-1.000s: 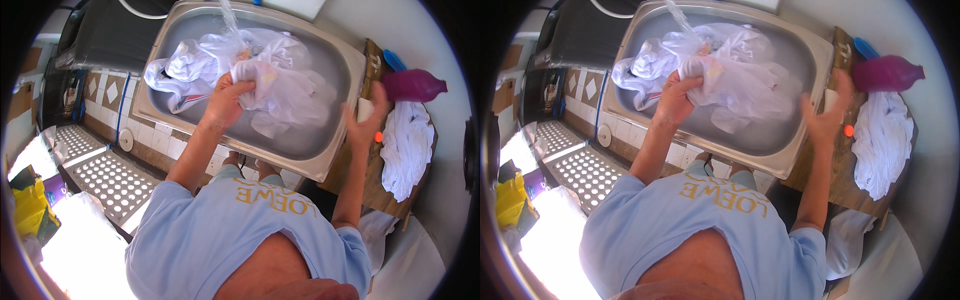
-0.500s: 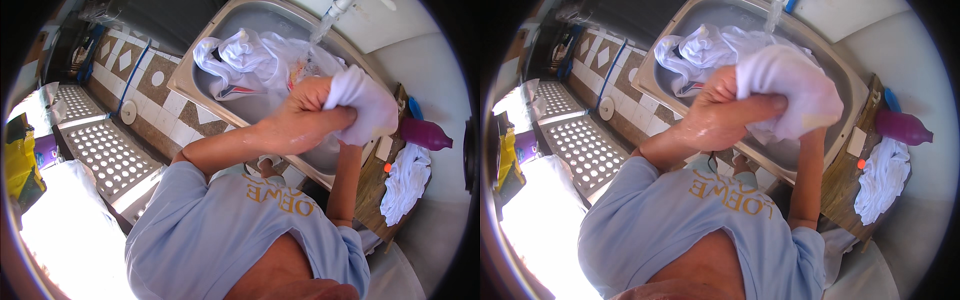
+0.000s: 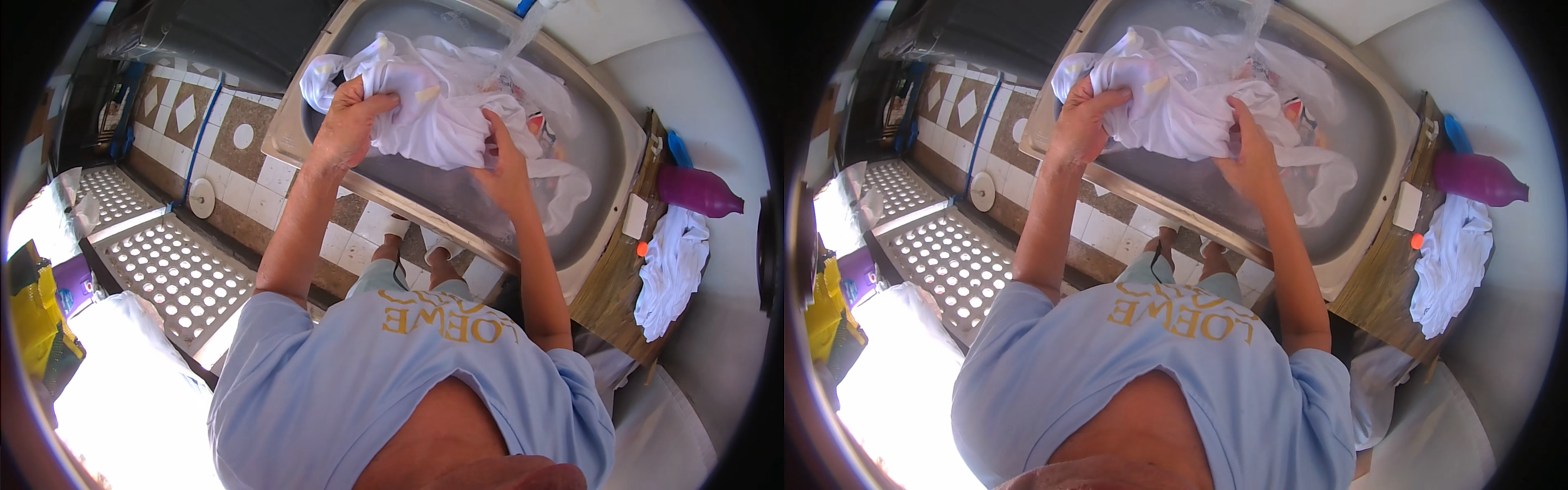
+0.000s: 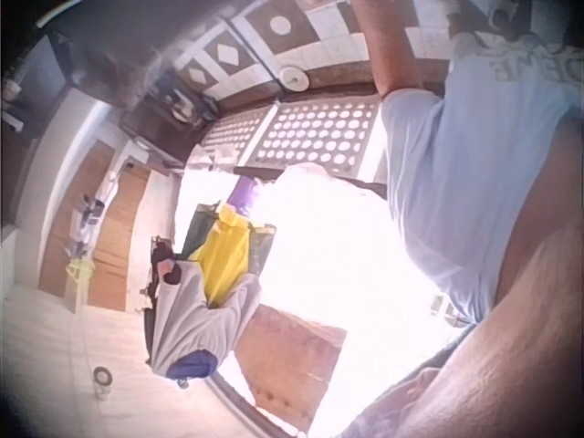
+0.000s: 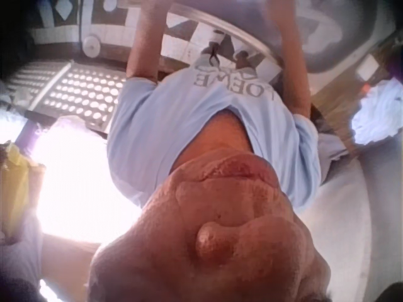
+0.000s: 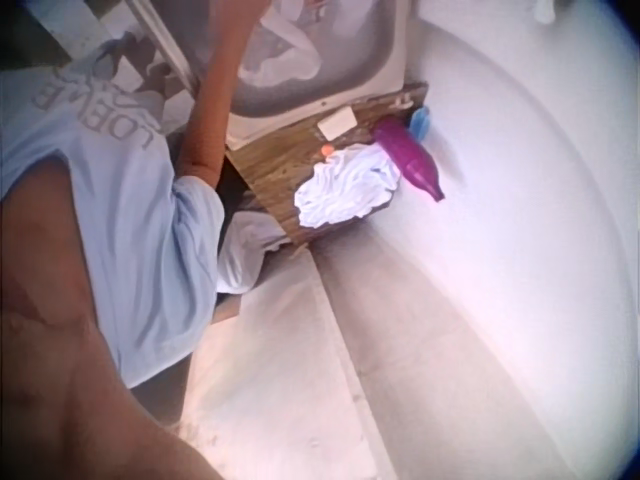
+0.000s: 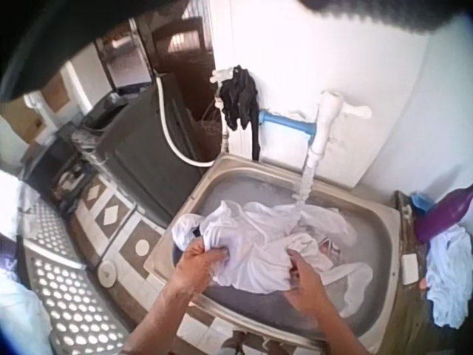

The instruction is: The person washes white shirts by hand in a basin, applying liquid from a purple bottle to stains and scrubbing them before rinsing.

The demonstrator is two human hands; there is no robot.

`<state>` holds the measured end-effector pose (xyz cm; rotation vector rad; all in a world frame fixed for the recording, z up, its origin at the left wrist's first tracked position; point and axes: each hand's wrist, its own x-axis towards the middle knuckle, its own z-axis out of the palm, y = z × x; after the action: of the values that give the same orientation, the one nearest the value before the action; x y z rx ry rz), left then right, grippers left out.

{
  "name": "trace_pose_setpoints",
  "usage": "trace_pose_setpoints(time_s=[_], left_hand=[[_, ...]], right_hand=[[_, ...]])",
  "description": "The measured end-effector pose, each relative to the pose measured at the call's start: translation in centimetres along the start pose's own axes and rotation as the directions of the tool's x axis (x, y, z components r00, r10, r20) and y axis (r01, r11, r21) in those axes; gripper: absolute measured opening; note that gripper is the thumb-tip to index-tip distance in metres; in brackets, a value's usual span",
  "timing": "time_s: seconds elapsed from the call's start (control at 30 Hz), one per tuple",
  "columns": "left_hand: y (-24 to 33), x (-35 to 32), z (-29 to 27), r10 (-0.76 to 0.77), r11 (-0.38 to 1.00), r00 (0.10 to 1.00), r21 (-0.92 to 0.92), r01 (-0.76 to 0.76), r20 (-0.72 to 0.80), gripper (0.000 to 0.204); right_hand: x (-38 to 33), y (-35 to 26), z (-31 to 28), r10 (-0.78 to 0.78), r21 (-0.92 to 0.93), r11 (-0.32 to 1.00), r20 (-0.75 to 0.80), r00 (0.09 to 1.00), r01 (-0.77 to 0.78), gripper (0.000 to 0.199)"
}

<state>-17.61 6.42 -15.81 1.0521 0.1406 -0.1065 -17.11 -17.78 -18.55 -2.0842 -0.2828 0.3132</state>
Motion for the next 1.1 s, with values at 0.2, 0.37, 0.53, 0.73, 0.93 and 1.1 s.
trace_pose_setpoints(time_s=[0.2,0.37,0.53,0.73,0.93,1.1], left_hand=[[-3.3,1.8,-4.2,-0.194,0.979,0.981,0.067,0.193,-0.001,0.029],[-3.4,2.8,-5.6,-0.267,0.950,0.963,0.178,0.256,0.039,0.033],[-2.1,3.0,-6.1,-0.261,0.909,0.963,0.353,0.223,0.064,0.031],[0.3,2.4,-6.6,-0.128,0.541,0.990,0.841,0.014,0.066,0.020],[4.1,0.8,-4.7,0.082,0.304,0.988,0.941,-0.148,0.129,0.027],[6.0,-0.3,-2.1,0.239,0.382,0.960,0.895,-0.230,0.145,0.026]], right_hand=[[-1.2,3.3,1.9,-0.149,-0.216,0.968,-0.091,0.985,0.126,0.057],[-0.1,4.0,1.7,-0.150,-0.105,0.983,0.019,0.988,0.152,0.057],[0.1,-0.6,-5.1,0.131,-0.043,0.991,0.272,0.953,-0.125,0.055],[0.7,-0.6,-12.3,0.083,-0.067,0.994,0.001,0.997,-0.083,0.045],[2.5,-3.8,-16.0,-0.252,-0.202,0.959,-0.286,0.925,0.199,0.043],[7.3,-15.7,-18.9,-0.733,-0.556,0.620,-0.161,0.660,0.553,0.051]])
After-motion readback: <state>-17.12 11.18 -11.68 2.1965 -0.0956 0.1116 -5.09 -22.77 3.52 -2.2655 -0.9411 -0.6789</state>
